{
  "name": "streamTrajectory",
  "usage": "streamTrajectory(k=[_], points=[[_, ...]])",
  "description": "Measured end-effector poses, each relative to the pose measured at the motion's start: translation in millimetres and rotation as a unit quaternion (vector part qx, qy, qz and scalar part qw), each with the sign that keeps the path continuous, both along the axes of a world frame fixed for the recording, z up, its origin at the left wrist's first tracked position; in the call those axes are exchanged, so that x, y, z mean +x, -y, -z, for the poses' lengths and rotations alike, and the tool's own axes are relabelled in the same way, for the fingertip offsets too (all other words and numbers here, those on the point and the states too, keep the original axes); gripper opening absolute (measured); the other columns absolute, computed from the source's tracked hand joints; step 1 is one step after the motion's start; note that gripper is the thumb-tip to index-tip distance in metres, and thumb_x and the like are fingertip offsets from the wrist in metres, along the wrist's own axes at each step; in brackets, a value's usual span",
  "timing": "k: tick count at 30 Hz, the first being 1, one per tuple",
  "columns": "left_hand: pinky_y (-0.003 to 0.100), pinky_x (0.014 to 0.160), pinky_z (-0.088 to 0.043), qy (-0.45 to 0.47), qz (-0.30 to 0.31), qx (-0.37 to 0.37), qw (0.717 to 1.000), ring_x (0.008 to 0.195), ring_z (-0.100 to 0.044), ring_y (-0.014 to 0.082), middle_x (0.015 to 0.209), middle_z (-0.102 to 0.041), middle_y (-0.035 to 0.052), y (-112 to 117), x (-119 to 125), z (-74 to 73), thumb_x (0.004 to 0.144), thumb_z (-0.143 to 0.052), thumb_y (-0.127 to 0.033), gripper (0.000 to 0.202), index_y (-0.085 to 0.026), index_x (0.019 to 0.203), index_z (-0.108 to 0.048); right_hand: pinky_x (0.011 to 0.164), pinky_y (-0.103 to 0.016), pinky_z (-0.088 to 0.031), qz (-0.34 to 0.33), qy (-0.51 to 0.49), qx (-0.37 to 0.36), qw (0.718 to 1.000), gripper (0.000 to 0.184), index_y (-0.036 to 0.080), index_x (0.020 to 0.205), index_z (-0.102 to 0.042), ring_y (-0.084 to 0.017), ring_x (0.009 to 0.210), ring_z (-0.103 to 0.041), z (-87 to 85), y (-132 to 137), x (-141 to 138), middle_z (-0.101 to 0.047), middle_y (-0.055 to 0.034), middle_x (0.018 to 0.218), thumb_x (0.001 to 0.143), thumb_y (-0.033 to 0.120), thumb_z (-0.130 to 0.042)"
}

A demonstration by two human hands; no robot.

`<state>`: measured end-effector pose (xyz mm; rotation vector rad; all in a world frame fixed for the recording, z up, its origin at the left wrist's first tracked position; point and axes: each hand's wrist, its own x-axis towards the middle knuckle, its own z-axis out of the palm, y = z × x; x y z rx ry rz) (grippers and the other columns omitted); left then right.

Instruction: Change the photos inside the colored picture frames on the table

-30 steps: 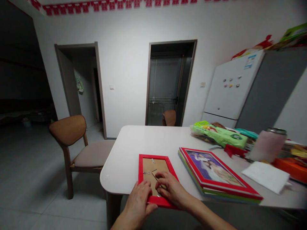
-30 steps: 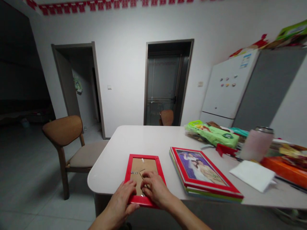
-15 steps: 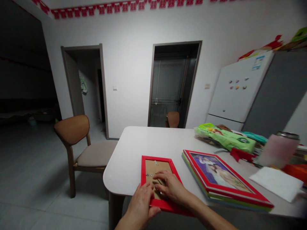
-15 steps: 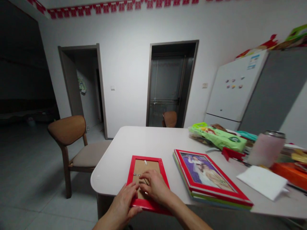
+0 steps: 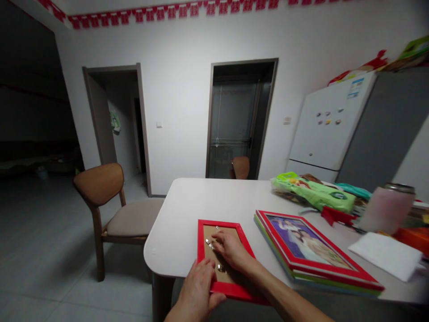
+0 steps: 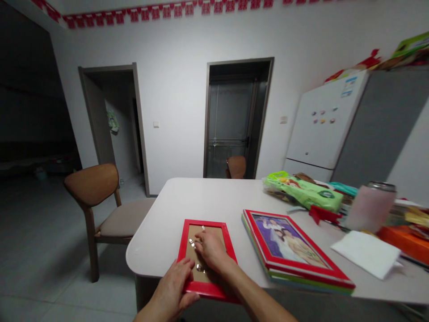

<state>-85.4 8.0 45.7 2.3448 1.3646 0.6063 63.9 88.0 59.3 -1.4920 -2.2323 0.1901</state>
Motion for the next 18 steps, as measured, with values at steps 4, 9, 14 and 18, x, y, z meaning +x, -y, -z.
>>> streamTrajectory(k=[4,9,14,18], points=[[0.043,0.097,-0.027,0.003,-0.006,0.007,1.000,0.114,-0.037,0.0272,0.122,-0.043,0.0178,0.7,-1.2,4.2,0.065,-0.064,-0.027,0.056,-0.010,0.114,-0.045,0.070,-0.022,-0.035,0.018,0.069,-0.029,0.997,0.026,0.015,0.074,-0.066,-0.017,0.079,-0.053,-8.1,5.6,39.3,-0.062,-0.0091,0.081,0.062,0.010,-0.043],[0.044,0.096,-0.028,0.023,-0.001,0.009,1.000,0.112,-0.038,0.0279,0.120,-0.045,0.0182,0.2,-0.5,4.5,0.065,-0.064,-0.030,0.058,-0.010,0.115,-0.044,0.070,-0.022,-0.035,0.036,0.084,-0.017,0.996,0.027,0.015,0.071,-0.066,-0.017,0.080,-0.052,-7.0,6.5,59.5,-0.061,-0.0094,0.081,0.062,0.009,-0.041],[0.042,0.097,-0.027,0.017,-0.009,-0.012,1.000,0.114,-0.037,0.0273,0.121,-0.044,0.0179,2.7,0.0,-0.6,0.064,-0.065,-0.027,0.059,-0.009,0.116,-0.043,0.069,-0.023,-0.034,0.059,0.084,0.004,0.995,0.026,0.014,0.068,-0.065,-0.017,0.078,-0.051,-3.4,4.3,49.3,-0.060,-0.0096,0.079,0.065,0.010,-0.039],[0.041,0.098,-0.026,0.015,-0.011,-0.019,1.000,0.114,-0.036,0.0271,0.122,-0.043,0.0184,3.6,-0.4,-2.5,0.063,-0.065,-0.027,0.060,-0.008,0.116,-0.043,0.072,-0.021,-0.034,0.055,0.062,0.004,0.997,0.026,0.015,0.078,-0.064,-0.015,0.080,-0.051,1.7,-11.6,31.7,-0.060,-0.0072,0.081,0.071,0.013,-0.039]])
